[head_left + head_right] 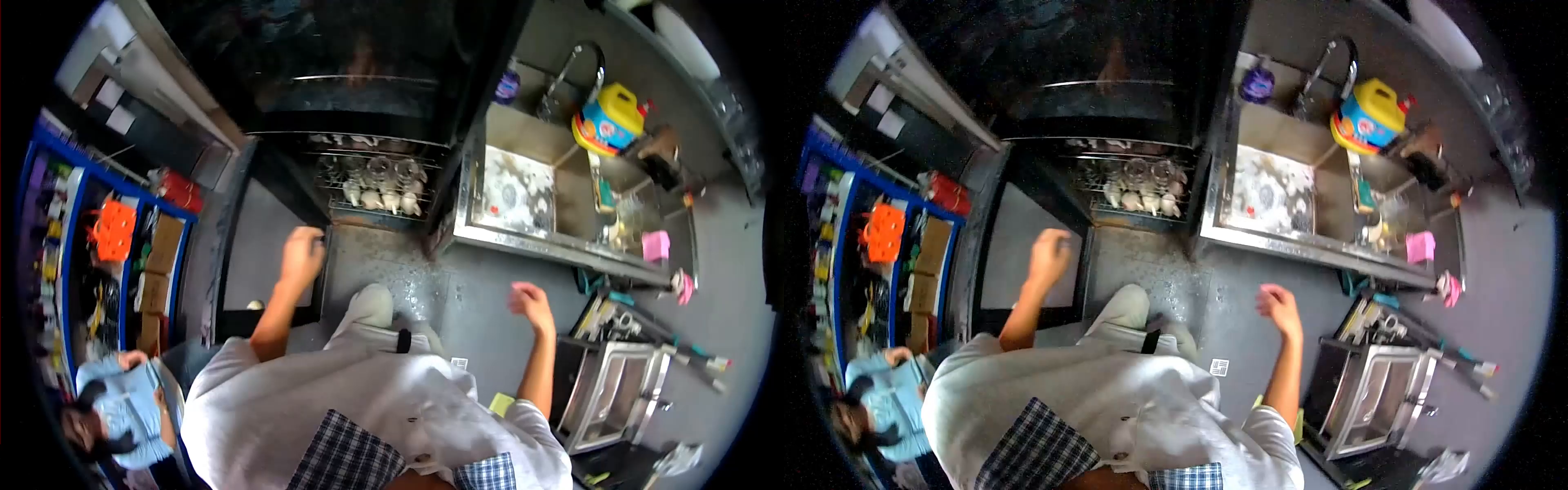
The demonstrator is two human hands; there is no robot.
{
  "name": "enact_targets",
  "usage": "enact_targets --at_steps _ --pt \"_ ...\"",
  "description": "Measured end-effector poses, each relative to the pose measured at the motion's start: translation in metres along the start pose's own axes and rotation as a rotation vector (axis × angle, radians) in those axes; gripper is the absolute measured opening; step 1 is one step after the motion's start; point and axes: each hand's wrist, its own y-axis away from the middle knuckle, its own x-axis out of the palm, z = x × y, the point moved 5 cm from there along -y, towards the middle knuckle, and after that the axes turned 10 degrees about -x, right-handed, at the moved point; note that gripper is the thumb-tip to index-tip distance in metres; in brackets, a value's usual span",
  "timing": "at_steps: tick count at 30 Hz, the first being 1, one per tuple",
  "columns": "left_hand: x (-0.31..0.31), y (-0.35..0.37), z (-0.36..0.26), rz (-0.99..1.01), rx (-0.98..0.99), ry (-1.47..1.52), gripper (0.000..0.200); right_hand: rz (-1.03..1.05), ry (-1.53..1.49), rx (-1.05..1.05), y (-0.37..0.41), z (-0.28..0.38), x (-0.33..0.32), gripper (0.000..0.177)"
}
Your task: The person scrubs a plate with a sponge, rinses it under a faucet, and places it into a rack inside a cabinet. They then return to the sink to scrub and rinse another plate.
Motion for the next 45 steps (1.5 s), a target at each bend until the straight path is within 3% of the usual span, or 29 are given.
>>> enact_targets --at_steps 1,3,4,6,8,10,13,15,18,21,25,27,32,33,35,38,42,45 --pt "-0.056 0.008 -0.013 -0.116 -0.016 -0.11 0.021 -0.055 0.037 0.107 0.018 0.023 -0.02 0.019" --pt "-0.138 0.016 -0.012 -0.369 -0.156 -0.395 0.028 -0.022 0.033 -0.012 0.015 0.06 -0.056 0.023" --pt "-0.164 0.02 0.003 -0.365 -0.404 -0.625 0.037 0.046 0.005 -0.157 -0.01 0.053 -0.081 0.021" --pt "-0.187 0.045 0.063 -0.304 -0.857 -0.76 0.051 -0.143 0.042 -0.124 -0.014 0.14 -0.058 0.02" --pt "-0.193 0.065 0.086 0.035 -1.194 -0.673 0.069 -0.055 0.048 -0.239 -0.041 0.174 -0.041 0.025" --pt "-0.177 0.081 0.136 0.084 -1.129 -0.619 0.077 0.068 0.014 -0.301 -0.054 0.187 -0.018 0.026" --pt "-0.178 0.081 0.111 0.125 -1.115 -0.631 0.077 0.302 0.123 -0.282 -0.038 0.2 0.007 0.034" --pt "-0.17 0.083 0.111 0.149 -1.056 -0.619 0.075 0.342 0.162 -0.204 -0.031 0.19 0.0 0.036" --pt "-0.148 0.092 0.08 0.26 -1.002 -0.629 0.069 0.31 0.193 -0.186 -0.019 0.162 -0.042 0.036" --pt "-0.114 0.099 0.036 0.234 -0.894 -0.569 0.065 0.274 0.161 -0.131 -0.002 0.139 -0.095 0.035" --pt "-0.062 0.102 -0.04 0.271 -0.917 -0.428 0.071 0.241 0.15 -0.094 0.024 0.104 -0.181 0.032" --pt "-0.029 0.102 -0.054 0.185 -0.812 -0.49 0.075 0.23 0.109 -0.064 0.034 0.091 -0.219 0.03" --pt "0.034 0.087 -0.129 0.348 -0.819 -0.311 0.072 0.116 0.001 -0.025 0.035 0.075 -0.286 0.03" --pt "0.051 0.08 -0.117 0.271 -0.709 -0.334 0.071 0.108 -0.009 -0.025 0.03 0.071 -0.295 0.03" --pt "0.087 0.065 -0.124 0.453 -0.881 -0.065 0.072 0.073 -0.021 -0.022 0.019 0.06 -0.318 0.03" --pt "0.127 0.036 -0.187 0.431 -0.857 0.05 0.073 0.056 0.028 0.026 -0.004 0.04 -0.354 0.029" --pt "0.191 -0.011 -0.211 0.373 -0.711 0.136 0.065 -0.05 -0.012 0.113 -0.039 0.035 -0.416 0.028" --pt "0.224 -0.042 -0.194 0.278 -0.643 0.093 0.06 -0.208 -0.139 0.164 -0.1 0.009 -0.473 0.022"
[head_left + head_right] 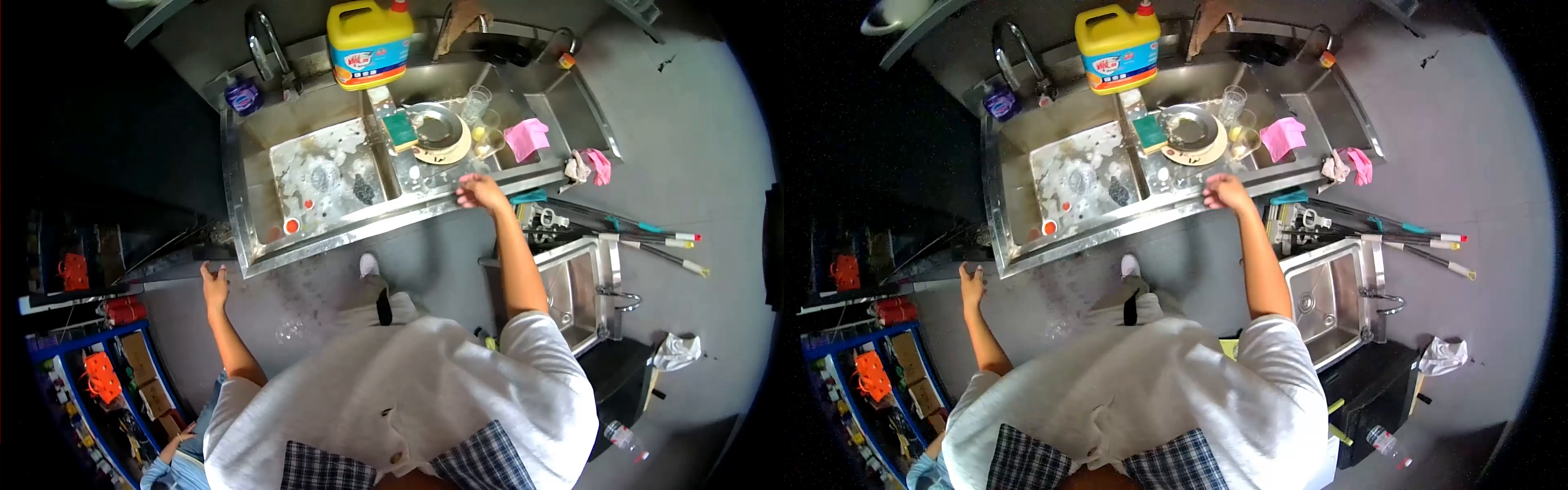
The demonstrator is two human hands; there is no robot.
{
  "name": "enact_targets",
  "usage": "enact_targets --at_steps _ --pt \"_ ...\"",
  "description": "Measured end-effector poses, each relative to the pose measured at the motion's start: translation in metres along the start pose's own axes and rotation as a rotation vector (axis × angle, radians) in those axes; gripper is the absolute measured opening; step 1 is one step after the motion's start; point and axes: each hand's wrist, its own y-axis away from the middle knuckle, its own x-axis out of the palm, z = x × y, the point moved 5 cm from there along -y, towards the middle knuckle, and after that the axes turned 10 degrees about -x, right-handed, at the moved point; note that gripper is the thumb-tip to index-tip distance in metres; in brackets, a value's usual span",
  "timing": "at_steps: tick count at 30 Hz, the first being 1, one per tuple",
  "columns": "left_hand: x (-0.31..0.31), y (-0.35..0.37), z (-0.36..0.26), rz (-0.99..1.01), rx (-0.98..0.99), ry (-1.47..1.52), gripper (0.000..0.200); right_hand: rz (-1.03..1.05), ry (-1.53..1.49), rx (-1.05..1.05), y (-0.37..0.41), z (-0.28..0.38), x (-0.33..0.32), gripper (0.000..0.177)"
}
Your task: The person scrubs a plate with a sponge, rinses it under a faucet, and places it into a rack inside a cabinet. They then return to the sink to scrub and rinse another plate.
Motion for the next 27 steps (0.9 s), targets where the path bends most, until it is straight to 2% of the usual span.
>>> enact_targets --at_steps 3,5,6,7,9,10,11,12,13,14,15,16,18,19,20,21,22,24,26,27 --pt "0.01 -0.054 0.007 -0.078 0.039 -0.108 0.066 -0.152 -0.238 0.093 -0.081 -0.012 -0.031 0.024" --pt "0.011 -0.06 -0.007 -0.105 0.055 -0.152 0.07 -0.28 -0.427 0.179 -0.147 -0.044 -0.048 0.024" --pt "0.008 -0.063 -0.013 -0.12 0.062 -0.178 0.072 -0.359 -0.435 0.221 -0.171 -0.057 -0.05 0.026" --pt "0.007 -0.077 -0.01 -0.183 0.173 -0.197 0.071 -0.345 -0.407 0.275 -0.199 -0.078 -0.053 0.027" --pt "-0.001 -0.11 -0.002 -0.134 0.027 -0.121 0.066 -0.348 -0.388 0.41 -0.269 -0.134 -0.062 0.026" --pt "-0.003 -0.114 0.007 -0.11 -0.059 -0.08 0.064 -0.487 -0.362 0.278 -0.282 -0.134 -0.056 0.013" --pt "-0.004 -0.116 0.007 -0.115 -0.123 -0.115 0.057 -0.5 -0.4 0.336 -0.298 -0.136 -0.056 0.013" --pt "-0.003 -0.108 -0.001 -0.113 -0.207 -0.06 0.059 -0.518 -0.438 0.412 -0.307 -0.147 -0.056 0.014" --pt "0.0 -0.096 -0.013 -0.11 -0.291 -0.005 0.06 -0.485 -0.532 0.446 -0.327 -0.163 -0.057 0.013" --pt "0.003 -0.09 -0.024 -0.112 -0.367 0.058 0.062 -0.23 -0.665 0.385 -0.362 -0.198 -0.061 0.014" --pt "0.006 -0.091 -0.014 -0.106 -0.381 0.05 0.065 -0.342 -0.707 0.405 -0.365 -0.19 -0.056 0.016" --pt "0.009 -0.075 -0.029 -0.134 -0.333 -0.051 0.066 -0.459 -0.742 0.431 -0.368 -0.197 -0.055 0.019" --pt "0.029 -0.033 -0.064 -0.17 -0.235 -0.253 0.069 -0.417 -0.601 0.407 -0.371 -0.202 -0.056 0.027" --pt "0.039 -0.006 -0.087 -0.253 -0.18 -0.223 0.065 -0.418 -0.518 0.412 -0.367 -0.2 -0.059 0.028" --pt "0.045 0.006 -0.086 -0.257 -0.128 -0.145 0.062 -0.418 -0.432 0.408 -0.359 -0.187 -0.063 0.03" --pt "0.055 0.018 -0.077 -0.259 -0.073 -0.062 0.06 -0.501 -0.571 0.459 -0.346 -0.174 -0.064 0.034" --pt "0.062 0.029 -0.073 -0.258 -0.017 0.021 0.058 -0.485 -0.503 0.456 -0.337 -0.169 -0.071 0.034" --pt "0.103 0.076 -0.123 -0.149 -0.101 0.16 0.05 -0.45 -0.373 0.434 -0.33 -0.157 -0.086 0.033" --pt "0.136 0.083 -0.129 -0.046 -0.029 0.219 0.047 -0.429 -0.255 0.403 -0.318 -0.144 -0.097 0.031" --pt "0.147 0.099 -0.156 -0.022 -0.003 0.142 0.044 -0.428 -0.234 0.367 -0.306 -0.137 -0.104 0.03"
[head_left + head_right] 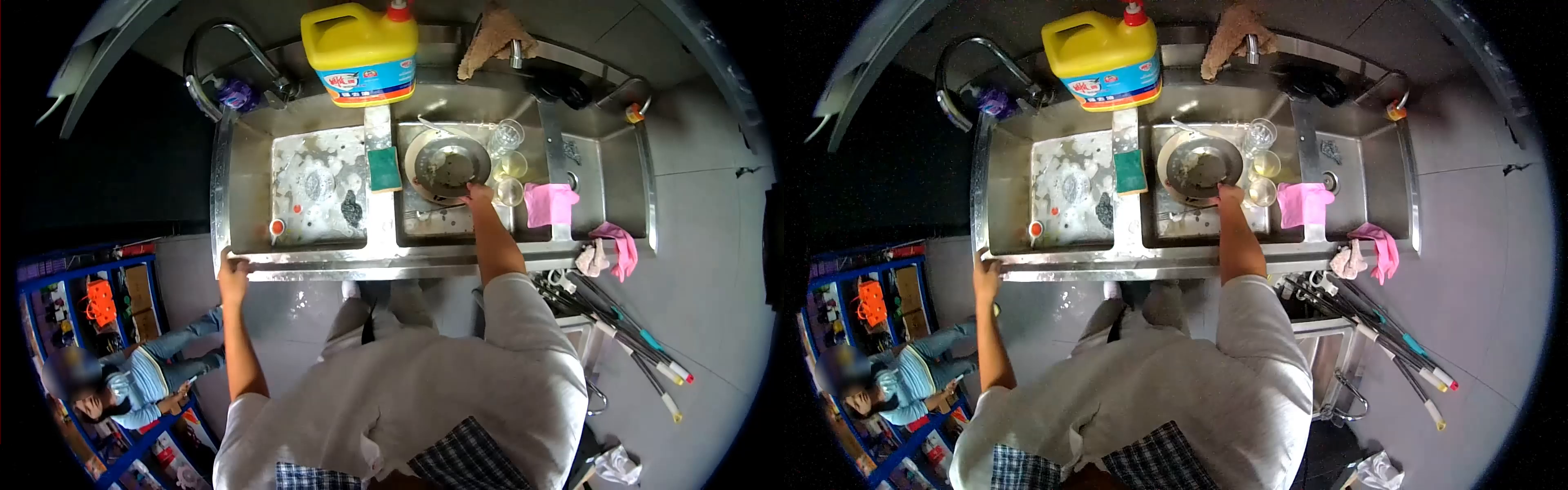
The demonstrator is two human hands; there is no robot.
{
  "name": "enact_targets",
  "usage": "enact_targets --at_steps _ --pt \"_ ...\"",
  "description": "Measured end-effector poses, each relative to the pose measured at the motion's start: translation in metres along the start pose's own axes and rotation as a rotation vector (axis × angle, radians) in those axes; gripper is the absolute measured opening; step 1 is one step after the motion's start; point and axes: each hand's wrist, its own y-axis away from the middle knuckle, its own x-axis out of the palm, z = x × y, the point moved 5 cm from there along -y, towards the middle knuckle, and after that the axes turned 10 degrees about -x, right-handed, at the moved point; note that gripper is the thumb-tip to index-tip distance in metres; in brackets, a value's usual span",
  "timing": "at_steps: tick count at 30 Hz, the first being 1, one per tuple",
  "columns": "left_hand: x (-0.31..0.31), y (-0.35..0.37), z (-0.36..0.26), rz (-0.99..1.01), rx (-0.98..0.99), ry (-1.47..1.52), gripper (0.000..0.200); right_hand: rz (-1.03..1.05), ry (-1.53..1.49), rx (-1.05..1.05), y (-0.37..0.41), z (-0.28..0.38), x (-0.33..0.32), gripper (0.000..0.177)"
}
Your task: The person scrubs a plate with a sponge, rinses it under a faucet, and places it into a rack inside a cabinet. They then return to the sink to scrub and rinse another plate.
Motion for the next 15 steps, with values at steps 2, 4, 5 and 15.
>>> enact_targets --at_steps 2,4,5,15 --pt "0.032 0.018 -0.037 0.043 0.11 -0.015 0.036 -0.004 -0.024 -0.101 0.027 0.015 -0.019 0.027" --pt "0.061 0.024 -0.046 0.172 0.16 0.141 0.031 0.031 -0.077 -0.196 0.055 0.033 -0.036 0.025" --pt "0.076 0.029 -0.047 0.278 0.128 0.238 0.03 0.073 -0.109 -0.237 0.073 0.04 -0.043 0.024" --pt "0.154 0.062 -0.1 0.85 -0.045 0.468 0.026 0.423 -0.144 -0.493 0.278 0.106 -0.032 0.006"
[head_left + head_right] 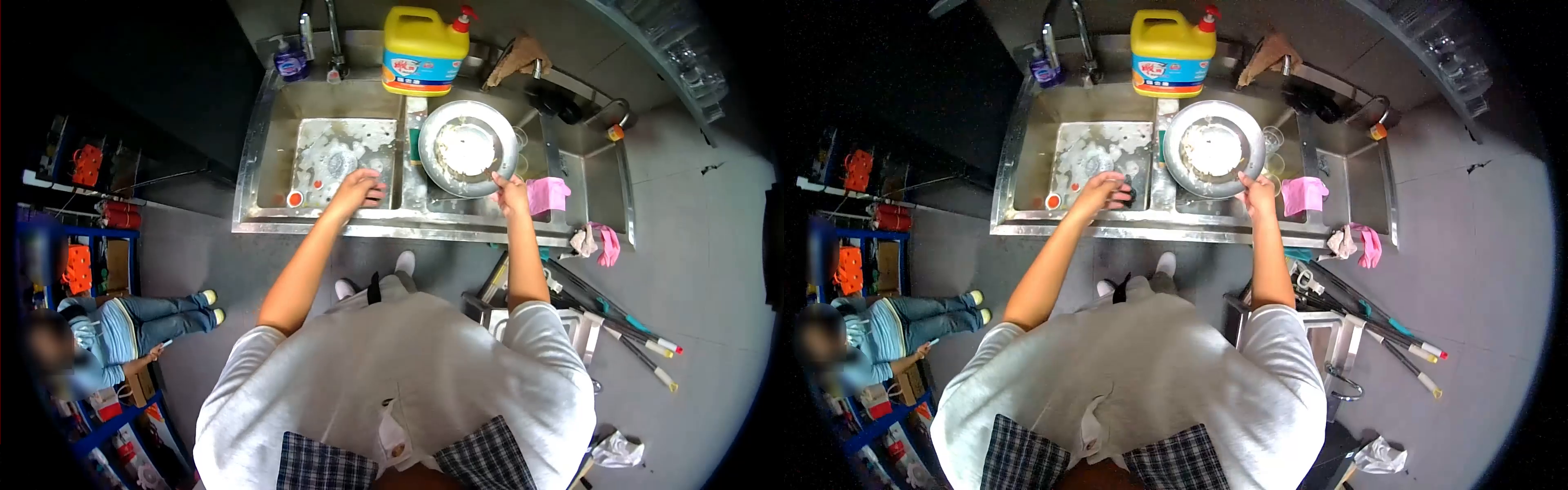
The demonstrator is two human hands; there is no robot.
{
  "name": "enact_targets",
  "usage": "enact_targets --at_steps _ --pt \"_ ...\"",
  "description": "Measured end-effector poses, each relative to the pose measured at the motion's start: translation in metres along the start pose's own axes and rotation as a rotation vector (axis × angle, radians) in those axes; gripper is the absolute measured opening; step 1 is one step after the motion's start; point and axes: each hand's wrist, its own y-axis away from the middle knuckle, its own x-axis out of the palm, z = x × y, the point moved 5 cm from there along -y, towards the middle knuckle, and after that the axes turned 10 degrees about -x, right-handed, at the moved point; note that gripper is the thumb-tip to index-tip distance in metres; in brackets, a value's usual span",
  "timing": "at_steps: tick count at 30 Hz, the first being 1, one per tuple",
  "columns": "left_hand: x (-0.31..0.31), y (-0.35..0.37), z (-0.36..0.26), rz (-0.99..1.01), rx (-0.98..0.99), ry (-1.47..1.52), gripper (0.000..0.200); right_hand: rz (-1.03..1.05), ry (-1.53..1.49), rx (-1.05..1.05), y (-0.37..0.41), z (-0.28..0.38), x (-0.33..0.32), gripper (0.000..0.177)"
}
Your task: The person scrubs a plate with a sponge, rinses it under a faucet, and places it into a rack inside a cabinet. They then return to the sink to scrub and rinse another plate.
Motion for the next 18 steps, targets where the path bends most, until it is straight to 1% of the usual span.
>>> enact_targets --at_steps 1,2,4,5,8,9,10,12,13,14,16,17,18 --pt "0.004 0.002 -0.003 0.031 -0.02 0.009 0.027 -0.031 -0.046 0.01 0.009 0.004 0.012 0.005" --pt "0.005 0.007 -0.007 0.072 -0.008 0.023 0.029 0.008 -0.041 -0.007 0.016 0.008 0.023 0.006" --pt "0.003 0.018 -0.016 0.075 0.005 0.134 0.033 0.09 -0.024 -0.029 0.028 0.007 0.039 0.009" --pt "0.0 0.023 -0.02 0.074 0.027 0.181 0.038 0.09 -0.058 -0.033 0.032 -0.001 0.051 0.009" --pt "-0.02 0.033 -0.024 0.123 0.04 0.295 0.042 0.12 -0.153 0.036 0.07 -0.005 0.111 0.009" --pt "-0.028 0.034 -0.023 0.085 0.027 0.328 0.043 0.23 -0.141 0.067 0.074 -0.012 0.131 0.01" --pt "-0.034 0.039 -0.024 0.164 0.037 0.408 0.045 0.268 -0.2 0.113 0.082 -0.02 0.143 0.014" --pt "-0.051 0.037 -0.018 0.181 0.089 0.564 0.044 0.353 -0.164 0.106 0.089 -0.033 0.172 0.018" --pt "-0.06 0.034 -0.014 0.152 0.123 0.617 0.04 0.35 -0.133 0.144 0.082 -0.051 0.179 0.018" --pt "-0.071 0.026 -0.008 0.08 0.092 0.541 0.035 0.396 -0.042 0.127 0.072 -0.063 0.184 0.019" --pt "-0.091 0.023 -0.005 -0.067 0.144 0.55 0.033 0.493 0.002 0.282 0.069 -0.065 0.205 0.02" --pt "-0.1 0.02 -0.001 -0.116 0.148 0.612 0.027 0.54 0.055 0.277 0.061 -0.064 0.217 0.02" --pt "-0.107 0.02 -0.003 -0.148 0.152 0.609 0.029 0.504 0.207 0.174 0.045 -0.058 0.225 0.019"
